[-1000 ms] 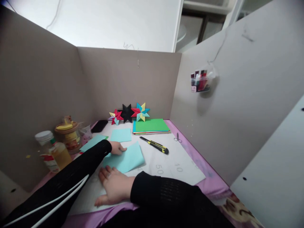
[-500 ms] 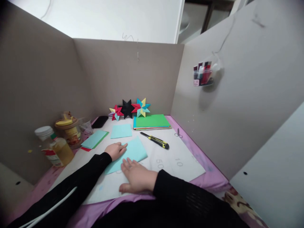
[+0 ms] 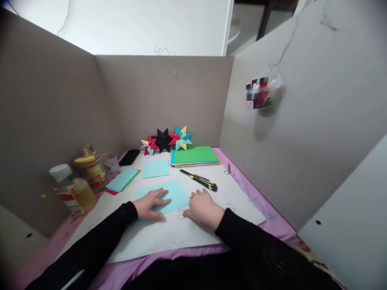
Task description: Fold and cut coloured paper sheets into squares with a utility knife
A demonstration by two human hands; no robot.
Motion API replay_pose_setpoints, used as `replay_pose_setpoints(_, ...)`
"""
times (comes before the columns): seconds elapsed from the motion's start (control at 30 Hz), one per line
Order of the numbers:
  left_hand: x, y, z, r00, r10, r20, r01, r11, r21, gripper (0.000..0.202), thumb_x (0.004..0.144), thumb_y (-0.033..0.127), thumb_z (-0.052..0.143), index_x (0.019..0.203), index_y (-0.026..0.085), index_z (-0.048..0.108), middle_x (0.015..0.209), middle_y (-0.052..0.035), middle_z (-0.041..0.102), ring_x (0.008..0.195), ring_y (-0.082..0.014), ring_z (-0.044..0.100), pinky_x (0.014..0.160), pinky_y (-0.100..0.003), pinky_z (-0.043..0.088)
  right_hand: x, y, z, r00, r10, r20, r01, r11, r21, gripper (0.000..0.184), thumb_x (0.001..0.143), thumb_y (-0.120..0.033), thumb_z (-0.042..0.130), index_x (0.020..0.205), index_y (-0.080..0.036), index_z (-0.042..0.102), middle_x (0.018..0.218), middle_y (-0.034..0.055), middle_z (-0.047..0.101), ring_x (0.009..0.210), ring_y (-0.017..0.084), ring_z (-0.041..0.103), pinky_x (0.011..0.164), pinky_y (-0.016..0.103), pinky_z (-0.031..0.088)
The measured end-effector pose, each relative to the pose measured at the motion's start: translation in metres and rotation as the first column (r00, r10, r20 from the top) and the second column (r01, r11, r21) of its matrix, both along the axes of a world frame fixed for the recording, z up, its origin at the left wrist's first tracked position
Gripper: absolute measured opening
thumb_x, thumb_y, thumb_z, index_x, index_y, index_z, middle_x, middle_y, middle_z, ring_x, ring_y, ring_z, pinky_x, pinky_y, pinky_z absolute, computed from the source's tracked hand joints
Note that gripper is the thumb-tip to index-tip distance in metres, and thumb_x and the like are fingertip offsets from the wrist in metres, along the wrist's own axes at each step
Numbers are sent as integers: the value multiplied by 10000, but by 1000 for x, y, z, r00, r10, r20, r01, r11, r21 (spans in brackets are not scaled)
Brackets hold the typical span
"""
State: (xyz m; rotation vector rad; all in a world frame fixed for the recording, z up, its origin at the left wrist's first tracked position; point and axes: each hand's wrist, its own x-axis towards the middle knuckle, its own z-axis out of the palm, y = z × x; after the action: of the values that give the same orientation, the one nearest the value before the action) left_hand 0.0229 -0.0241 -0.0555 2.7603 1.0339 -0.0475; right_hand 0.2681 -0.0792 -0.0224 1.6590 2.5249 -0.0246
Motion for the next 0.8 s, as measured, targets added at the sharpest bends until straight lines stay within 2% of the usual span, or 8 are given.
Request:
replay_pose_setpoints(0.07, 1, -5, 1, 999, -22, -46, 19, 998, -65, 755, 728, 672, 463, 1383, 348, 277, 1489, -105, 180, 1330, -388, 161, 1001, -598, 191, -10, 14, 9, 995, -49, 86, 49, 999, 10, 502, 776, -517, 520, 900, -59, 683, 964, 223, 652, 950, 357, 578, 885, 481, 340)
replay_pose_setpoints(0.17, 3, -7, 2, 995, 53, -89, -56, 998, -31, 654, 815, 563, 422, 1397, 325, 241, 1493, -107, 177, 1340, -376, 144, 984, -622, 209, -22, 35, 10, 996, -66, 60, 62, 996, 72, 460, 800, -482, 503, 882, -63, 674, 913, 216, 659, 903, 336, 601, 845, 453, 366)
replay_pose_setpoints(0.3, 7, -7, 4, 993, 103, -50, -97, 989, 111, 471, 859, 370, 423, 1320, 274, 397, 1402, -90, 384, 1288, -311, 321, 980, -505, 330, -34, 48, -13, 965, 168, -200, -124, 969, 213, 431, 848, -418, 460, 1139, -116, 560, 1164, 172, 582, 1109, 273, 517, 924, 386, 362)
replay_pose_setpoints(0.4, 11, -13, 6, 987, 161, 6, -159, 967, 197, 361, 872, 353, 411, 1197, 233, 511, 1226, -80, 555, 1125, -244, 513, 893, -376, 439, -38, 46, -35, 897, 330, -295, -276, 938, 210, 470, 848, -375, 471, 1244, -122, 480, 1286, 161, 498, 1205, 257, 442, 982, 393, 340)
replay_pose_setpoints(0.47, 13, -20, 5, 974, 229, 5, -224, 949, 221, 334, 878, 369, 404, 1134, 209, 547, 1135, -85, 604, 1023, -232, 574, 824, -355, 479, -36, 44, -45, 872, 364, -326, -318, 930, 186, 467, 858, -343, 452, 1256, -99, 471, 1310, 171, 473, 1237, 260, 409, 1009, 400, 325)
replay_pose_setpoints(0.53, 14, -30, 3, 969, 245, -8, -237, 944, 229, 332, 886, 353, 393, 1125, 186, 554, 1140, -100, 603, 1056, -248, 558, 824, -365, 484, -33, 45, -49, 855, 386, -347, -354, 922, 154, 469, 869, -311, 425, 1271, -72, 455, 1336, 183, 440, 1271, 257, 365, 1032, 391, 308)
replay_pose_setpoints(0.63, 7, -48, -2, 980, 201, -6, -194, 954, 227, 368, 892, 299, 381, 1202, 158, 519, 1264, -122, 534, 1210, -278, 441, 933, -416, 427, -28, 47, -48, 838, 403, -369, -394, 914, 103, 486, 873, -285, 404, 1304, -61, 417, 1365, 183, 400, 1302, 249, 314, 1049, 389, 291)
replay_pose_setpoints(0.8, -6, -63, -8, 979, 193, 71, -203, 963, 180, 410, 872, 252, 395, 1257, 148, 491, 1341, -106, 470, 1262, -257, 386, 1015, -433, 361, -34, 39, -43, 827, 422, -372, -436, 899, 52, 543, 877, -365, 414, 1339, -82, 379, 1399, 189, 344, 1322, 290, 257, 1058, 442, 248)
